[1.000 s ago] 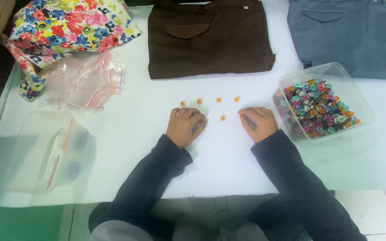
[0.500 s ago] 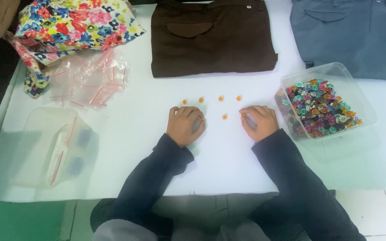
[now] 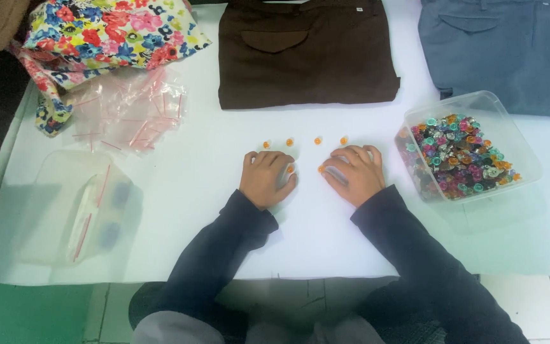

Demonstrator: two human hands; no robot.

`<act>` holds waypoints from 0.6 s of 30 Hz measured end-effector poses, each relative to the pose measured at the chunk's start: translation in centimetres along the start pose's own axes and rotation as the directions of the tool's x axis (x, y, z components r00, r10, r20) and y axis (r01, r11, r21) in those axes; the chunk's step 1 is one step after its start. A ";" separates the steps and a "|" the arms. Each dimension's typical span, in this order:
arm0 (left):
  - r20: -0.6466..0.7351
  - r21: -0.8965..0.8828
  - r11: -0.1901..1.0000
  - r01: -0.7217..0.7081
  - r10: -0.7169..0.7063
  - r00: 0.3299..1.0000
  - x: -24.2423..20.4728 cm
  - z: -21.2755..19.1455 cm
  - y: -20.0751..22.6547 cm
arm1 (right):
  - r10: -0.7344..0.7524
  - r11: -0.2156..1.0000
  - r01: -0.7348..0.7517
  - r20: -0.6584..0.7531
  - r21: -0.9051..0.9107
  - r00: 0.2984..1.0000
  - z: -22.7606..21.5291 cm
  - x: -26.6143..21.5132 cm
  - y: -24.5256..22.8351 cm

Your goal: Sorting and counting small colored buttons from a plastic container and placing them into small resealable plastic bags.

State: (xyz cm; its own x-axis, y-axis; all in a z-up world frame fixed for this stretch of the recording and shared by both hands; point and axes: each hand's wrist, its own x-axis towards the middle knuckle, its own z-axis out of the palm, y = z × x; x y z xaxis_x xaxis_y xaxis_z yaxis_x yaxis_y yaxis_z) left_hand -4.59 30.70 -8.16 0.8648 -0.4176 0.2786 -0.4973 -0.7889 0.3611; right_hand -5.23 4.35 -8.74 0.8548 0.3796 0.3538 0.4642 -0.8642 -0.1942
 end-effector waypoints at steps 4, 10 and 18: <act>-0.010 0.021 1.000 -0.023 0.023 1.000 -0.3 0.4 -0.6 | -0.040 0.999 0.040 -0.010 -0.004 0.999 0.4 0.1 0.2; -0.005 0.026 0.999 -0.022 0.022 1.000 -0.1 0.5 -0.6 | -0.008 1.000 0.008 0.026 -0.014 1.000 0.3 0.1 -0.1; -0.198 0.042 0.998 -0.035 0.043 0.979 -2.6 0.3 1.0 | -0.288 0.954 0.299 -0.214 0.021 0.933 2.1 -1.9 -2.9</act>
